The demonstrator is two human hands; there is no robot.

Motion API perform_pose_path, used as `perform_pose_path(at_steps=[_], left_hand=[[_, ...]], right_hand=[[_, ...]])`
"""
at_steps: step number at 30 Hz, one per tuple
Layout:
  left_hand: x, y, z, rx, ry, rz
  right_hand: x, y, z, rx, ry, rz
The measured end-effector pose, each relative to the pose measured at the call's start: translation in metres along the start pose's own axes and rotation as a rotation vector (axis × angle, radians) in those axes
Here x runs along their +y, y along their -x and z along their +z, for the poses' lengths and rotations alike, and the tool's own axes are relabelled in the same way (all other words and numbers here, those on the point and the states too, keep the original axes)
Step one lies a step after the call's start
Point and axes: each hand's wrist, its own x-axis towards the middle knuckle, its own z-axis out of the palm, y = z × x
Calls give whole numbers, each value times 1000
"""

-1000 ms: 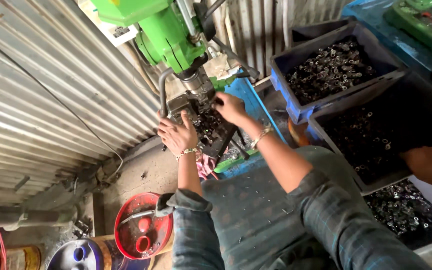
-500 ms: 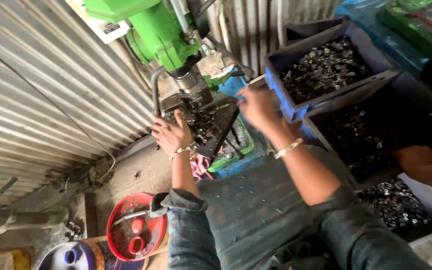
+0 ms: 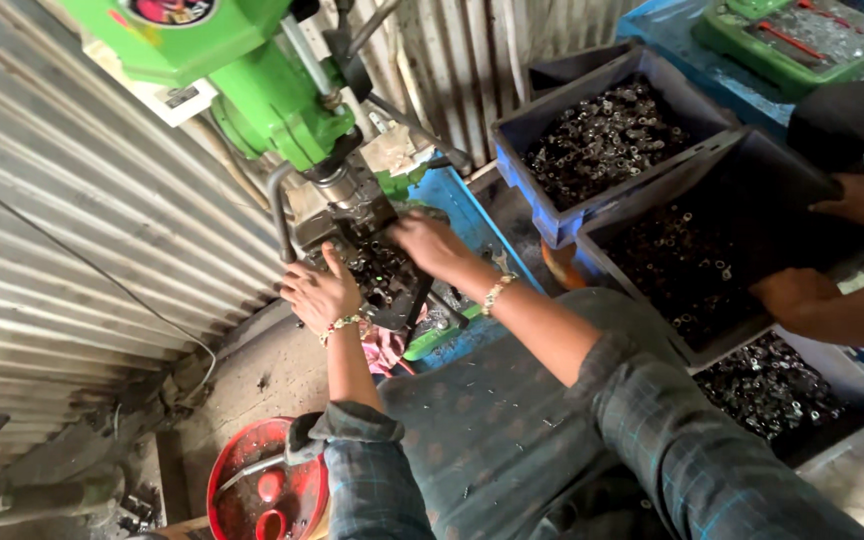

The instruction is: The person sits at a bench drill press and repeatedly places small metal fittings on the work table, operates the drill press handle to machine each part, and drops the finished parts into a blue bin beside the machine. Near the end, another person carries the filled bins away.

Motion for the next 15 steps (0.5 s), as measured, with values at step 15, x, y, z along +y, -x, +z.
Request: perform_pose_path(at_steps=[15], left_hand=[[-1, -1, 1, -5, 122, -37]], right_hand=[[-11, -24, 12, -97, -1614, 919]])
